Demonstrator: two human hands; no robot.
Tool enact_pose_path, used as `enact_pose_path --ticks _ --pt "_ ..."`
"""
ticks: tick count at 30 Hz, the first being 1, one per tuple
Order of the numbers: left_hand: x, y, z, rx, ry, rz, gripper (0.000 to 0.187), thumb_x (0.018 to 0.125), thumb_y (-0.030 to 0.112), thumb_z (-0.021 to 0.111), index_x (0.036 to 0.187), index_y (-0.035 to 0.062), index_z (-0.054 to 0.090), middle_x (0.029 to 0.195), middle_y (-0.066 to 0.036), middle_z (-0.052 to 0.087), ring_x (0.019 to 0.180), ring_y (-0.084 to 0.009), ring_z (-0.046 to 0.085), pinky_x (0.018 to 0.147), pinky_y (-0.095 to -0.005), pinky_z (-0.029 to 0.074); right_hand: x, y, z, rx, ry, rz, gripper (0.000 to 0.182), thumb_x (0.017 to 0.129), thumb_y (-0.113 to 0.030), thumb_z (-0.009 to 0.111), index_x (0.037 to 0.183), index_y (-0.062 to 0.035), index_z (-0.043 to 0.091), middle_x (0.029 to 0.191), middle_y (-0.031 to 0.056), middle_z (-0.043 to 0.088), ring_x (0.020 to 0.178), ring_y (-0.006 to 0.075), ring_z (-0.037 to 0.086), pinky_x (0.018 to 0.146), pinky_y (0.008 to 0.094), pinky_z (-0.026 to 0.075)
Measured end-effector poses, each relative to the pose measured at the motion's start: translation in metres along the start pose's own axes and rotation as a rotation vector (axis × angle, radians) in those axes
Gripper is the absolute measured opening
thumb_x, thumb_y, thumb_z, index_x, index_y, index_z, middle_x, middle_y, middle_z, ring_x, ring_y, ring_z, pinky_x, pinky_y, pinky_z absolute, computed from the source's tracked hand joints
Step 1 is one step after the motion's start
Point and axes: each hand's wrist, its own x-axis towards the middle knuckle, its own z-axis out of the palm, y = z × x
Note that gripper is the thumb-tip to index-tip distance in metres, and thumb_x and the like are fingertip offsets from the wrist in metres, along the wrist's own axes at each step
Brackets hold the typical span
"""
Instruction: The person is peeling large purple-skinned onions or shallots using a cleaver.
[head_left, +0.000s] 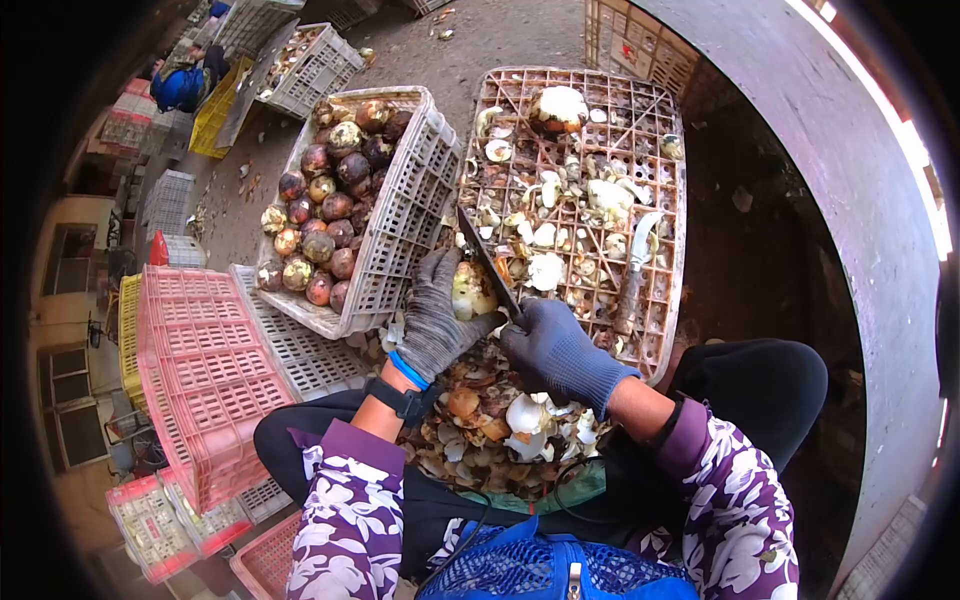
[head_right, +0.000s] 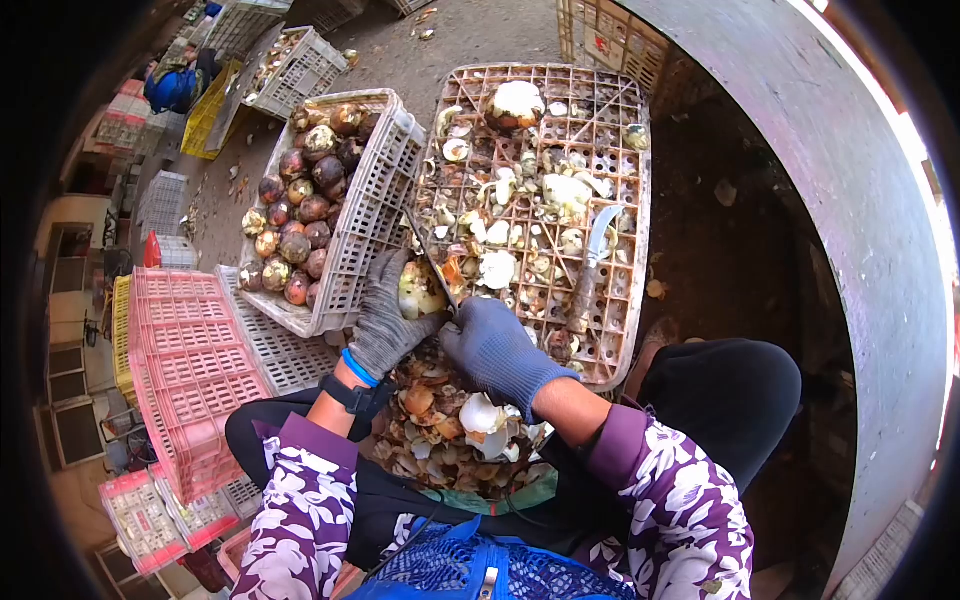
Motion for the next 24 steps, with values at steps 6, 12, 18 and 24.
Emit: enact_pose_path --ticks 6,12,18,24 --pt "0.0 0.006 -0.009 0.041 -0.068 0.029 0.094 0.057 0.019 0.084 0.135 0.0015 0.034 0.132 -0.021 0.036 0.122 -0.0381 0.039 0.106 -0.0419 0.035 0.019 0.0 0.006 -0.216 0.018 -0.001 0.031 0.079 -0.023 0.059 0.085 0.0078 0.063 0.085 0.0305 0.062 0.085 0.0433 0.062 0.079 0.0459 0.049" --pt "-0.002 0.025 -0.008 0.228 -0.062 0.003 0.087 0.064 0.017 0.078 0.135 0.0003 0.031 0.133 -0.022 0.036 0.124 -0.0386 0.039 0.107 -0.0419 0.033 0.018 0.002 0.026 -0.289 0.076 -0.034 0.031 0.08 -0.024 0.059 0.087 0.0067 0.062 0.088 0.0293 0.062 0.089 0.042 0.061 0.081 0.0456 0.049" --pt "-0.003 0.004 -0.017 -0.176 -0.057 -0.109 0.091 0.058 0.019 0.086 0.132 0.0018 0.036 0.128 -0.018 0.044 0.119 -0.0297 0.046 0.103 -0.0395 0.039 0.014 0.011 0.023 -0.292 0.13 -0.088 0.029 0.081 -0.025 0.06 0.084 0.0041 0.061 0.088 0.0271 0.062 0.087 0.0404 0.062 0.08 0.0449 0.049" --pt "-0.003 -0.02 -0.032 -0.832 0.004 -0.272 0.085 0.057 0.015 0.088 0.128 0.0051 0.041 0.12 -0.011 0.053 0.109 -0.0215 0.054 0.093 -0.0336 0.048 0.013 0.017 0.012 -0.128 0.117 -0.025 0.031 0.079 -0.024 0.057 0.084 0.0069 0.061 0.08 0.0274 0.062 0.081 0.0425 0.061 0.076 0.0461 0.048"
